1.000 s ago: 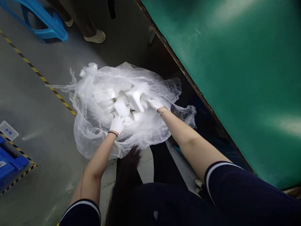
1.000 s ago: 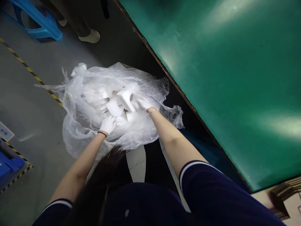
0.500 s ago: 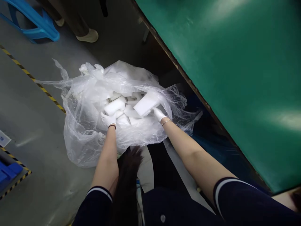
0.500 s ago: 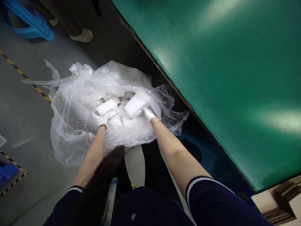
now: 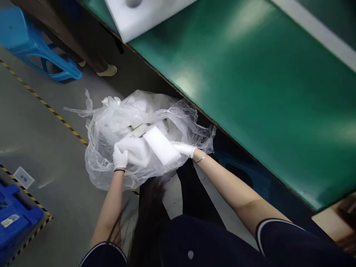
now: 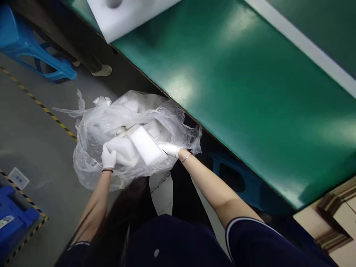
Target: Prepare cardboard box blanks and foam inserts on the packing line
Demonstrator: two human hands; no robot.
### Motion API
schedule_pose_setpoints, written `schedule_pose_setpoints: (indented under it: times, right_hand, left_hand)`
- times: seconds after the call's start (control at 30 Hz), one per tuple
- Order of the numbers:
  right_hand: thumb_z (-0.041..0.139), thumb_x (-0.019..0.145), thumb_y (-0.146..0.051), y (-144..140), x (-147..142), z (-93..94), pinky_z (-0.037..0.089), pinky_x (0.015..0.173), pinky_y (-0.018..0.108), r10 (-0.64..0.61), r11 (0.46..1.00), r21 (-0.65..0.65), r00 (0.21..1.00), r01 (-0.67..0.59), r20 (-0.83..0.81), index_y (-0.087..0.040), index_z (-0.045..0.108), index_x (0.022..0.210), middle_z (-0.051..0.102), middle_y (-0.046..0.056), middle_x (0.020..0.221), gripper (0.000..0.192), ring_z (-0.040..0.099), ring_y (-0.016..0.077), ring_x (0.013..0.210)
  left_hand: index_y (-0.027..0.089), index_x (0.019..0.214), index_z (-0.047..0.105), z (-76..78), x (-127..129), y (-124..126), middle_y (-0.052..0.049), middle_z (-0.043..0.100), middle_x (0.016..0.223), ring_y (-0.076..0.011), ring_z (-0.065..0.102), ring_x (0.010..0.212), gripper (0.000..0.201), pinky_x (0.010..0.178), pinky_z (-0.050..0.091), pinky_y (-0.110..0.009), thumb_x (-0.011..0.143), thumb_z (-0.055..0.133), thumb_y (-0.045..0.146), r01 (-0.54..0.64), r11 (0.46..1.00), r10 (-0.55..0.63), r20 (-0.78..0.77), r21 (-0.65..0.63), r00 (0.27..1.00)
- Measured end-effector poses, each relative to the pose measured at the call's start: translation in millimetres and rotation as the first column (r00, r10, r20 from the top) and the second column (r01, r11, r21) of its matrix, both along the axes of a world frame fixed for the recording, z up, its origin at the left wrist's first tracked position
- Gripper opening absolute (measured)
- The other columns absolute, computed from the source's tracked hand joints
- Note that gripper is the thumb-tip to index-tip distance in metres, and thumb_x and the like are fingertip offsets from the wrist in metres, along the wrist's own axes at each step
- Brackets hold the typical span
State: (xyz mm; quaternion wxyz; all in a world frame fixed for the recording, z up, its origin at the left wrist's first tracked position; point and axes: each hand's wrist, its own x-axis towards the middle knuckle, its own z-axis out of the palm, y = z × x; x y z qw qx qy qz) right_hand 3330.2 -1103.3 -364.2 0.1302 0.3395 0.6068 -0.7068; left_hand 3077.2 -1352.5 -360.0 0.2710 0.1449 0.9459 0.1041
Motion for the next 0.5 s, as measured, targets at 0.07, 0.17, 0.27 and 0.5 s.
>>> schedule_pose_setpoints:
  times: [0.07,0.17,0.27,0.5]
  right_hand:
    - [0.073,0.084,-0.05,15.6,12.2,41.0,0.061,0.096,0.039,-0.007,0.999,0.04,0.999,0.005,0.033,-0.021,0.079,0.113,0.08,0.009,0.108,0.042,0.073,0.0296,0.105]
    - [0.066,0.09,-0.052,56.7,30.1,114.4,0.06,0.103,0.043,-0.037,0.95,0.312,0.992,-0.004,0.124,-0.022,0.072,0.137,0.077,0.009,0.128,0.056,0.072,0.0319,0.114]
    - [0.06,0.095,-0.057,108.5,49.0,188.2,0.058,0.103,0.05,-0.155,0.738,0.67,0.945,-0.083,0.287,-0.024,0.062,0.154,0.074,0.013,0.135,0.067,0.071,0.038,0.115]
    - [0.054,0.099,-0.061,226.8,115.3,269.0,0.059,0.088,0.05,-0.487,0.464,0.878,0.795,-0.116,0.362,-0.023,0.061,0.149,0.074,0.017,0.122,0.063,0.07,0.0389,0.105]
  left_hand:
    - [0.002,0.164,0.043,42.4,-6.4,-10.9,-0.023,0.061,0.158,-0.0365,0.06,0.147,0.081,0.125,0.048,-0.046,0.088,0.059,0.021,0.148,0.983,-0.149,-0.006,0.106,0.989]
    - [-0.001,0.163,0.047,98.1,-16.4,2.9,-0.027,0.066,0.149,-0.0419,0.065,0.138,0.083,0.119,0.053,-0.052,0.089,0.056,0.035,0.403,0.893,-0.377,-0.158,0.197,0.913]
    - [0.002,0.16,0.053,145.7,-18.0,64.3,-0.026,0.075,0.13,-0.0436,0.073,0.119,0.079,0.106,0.059,-0.055,0.094,0.055,0.044,0.584,0.798,-0.508,-0.354,0.148,0.785]
    - [0.017,0.159,0.058,237.3,41.4,294.7,-0.018,0.07,0.143,-0.0378,0.07,0.117,0.059,0.102,0.054,-0.046,0.104,0.059,0.04,0.808,0.589,-0.688,-0.519,0.009,0.507]
